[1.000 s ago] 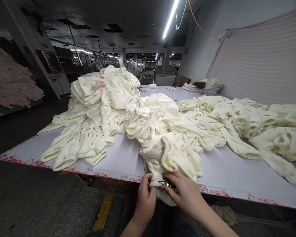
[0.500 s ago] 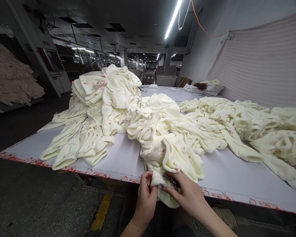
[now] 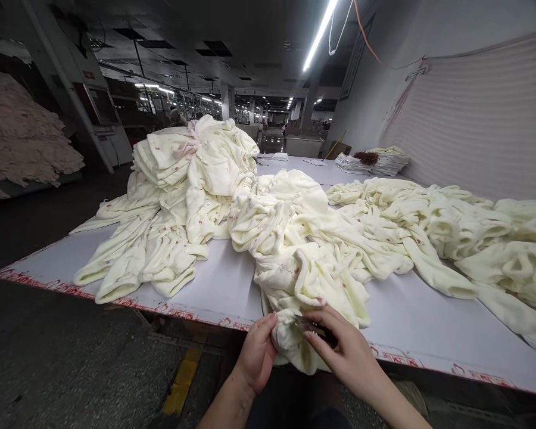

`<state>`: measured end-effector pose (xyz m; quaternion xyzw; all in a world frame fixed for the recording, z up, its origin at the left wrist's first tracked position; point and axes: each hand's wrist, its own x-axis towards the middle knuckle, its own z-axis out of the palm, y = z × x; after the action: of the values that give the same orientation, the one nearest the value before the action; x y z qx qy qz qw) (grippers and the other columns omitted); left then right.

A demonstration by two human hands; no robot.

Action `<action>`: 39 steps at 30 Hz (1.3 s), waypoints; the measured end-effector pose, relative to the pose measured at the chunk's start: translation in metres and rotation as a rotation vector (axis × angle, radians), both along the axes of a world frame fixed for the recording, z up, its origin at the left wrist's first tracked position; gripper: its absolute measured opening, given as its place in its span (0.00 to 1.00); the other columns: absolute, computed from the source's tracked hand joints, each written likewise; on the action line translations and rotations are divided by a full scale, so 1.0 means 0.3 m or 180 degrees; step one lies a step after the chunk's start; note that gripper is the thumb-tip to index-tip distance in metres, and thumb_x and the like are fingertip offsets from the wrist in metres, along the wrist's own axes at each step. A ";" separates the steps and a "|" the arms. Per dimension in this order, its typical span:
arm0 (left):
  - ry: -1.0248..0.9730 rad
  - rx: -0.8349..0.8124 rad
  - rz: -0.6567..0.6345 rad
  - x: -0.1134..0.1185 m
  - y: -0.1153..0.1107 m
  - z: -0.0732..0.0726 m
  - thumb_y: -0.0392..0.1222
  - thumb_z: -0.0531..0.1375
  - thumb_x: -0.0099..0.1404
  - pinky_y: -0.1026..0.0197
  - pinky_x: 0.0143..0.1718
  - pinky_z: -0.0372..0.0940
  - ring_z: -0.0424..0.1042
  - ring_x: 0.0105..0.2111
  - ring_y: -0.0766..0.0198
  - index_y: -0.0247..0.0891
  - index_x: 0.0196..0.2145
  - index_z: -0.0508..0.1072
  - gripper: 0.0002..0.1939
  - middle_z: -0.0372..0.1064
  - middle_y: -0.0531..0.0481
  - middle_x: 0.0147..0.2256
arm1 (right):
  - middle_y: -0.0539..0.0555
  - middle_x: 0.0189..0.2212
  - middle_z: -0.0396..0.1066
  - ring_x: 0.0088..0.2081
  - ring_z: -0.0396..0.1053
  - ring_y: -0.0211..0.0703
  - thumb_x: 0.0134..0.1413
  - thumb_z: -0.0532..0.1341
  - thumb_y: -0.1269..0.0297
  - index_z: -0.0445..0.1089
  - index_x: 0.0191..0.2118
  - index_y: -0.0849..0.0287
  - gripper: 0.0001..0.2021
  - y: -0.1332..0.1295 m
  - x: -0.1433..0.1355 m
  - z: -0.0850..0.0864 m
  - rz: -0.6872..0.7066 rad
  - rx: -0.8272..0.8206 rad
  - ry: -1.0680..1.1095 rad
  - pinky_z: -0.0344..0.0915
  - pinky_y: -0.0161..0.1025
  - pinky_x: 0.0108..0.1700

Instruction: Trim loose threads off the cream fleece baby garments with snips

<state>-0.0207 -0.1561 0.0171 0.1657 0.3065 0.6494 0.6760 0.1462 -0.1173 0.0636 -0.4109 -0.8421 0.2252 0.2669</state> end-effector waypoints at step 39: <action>0.0062 0.0242 -0.1040 -0.001 0.167 0.059 0.52 0.54 0.63 0.53 0.52 0.59 0.69 0.46 0.52 0.32 0.37 0.76 0.20 0.75 0.42 0.36 | 0.57 0.40 0.73 0.39 0.72 0.47 0.61 0.53 0.60 0.70 0.47 0.57 0.14 0.036 0.033 -0.066 -0.0391 0.1049 -0.0240 0.69 0.39 0.36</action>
<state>-0.0211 -0.1060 0.0348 0.2449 0.2572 0.5403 0.7628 0.1560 -0.1065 0.0438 -0.4203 -0.8504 0.0518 0.3122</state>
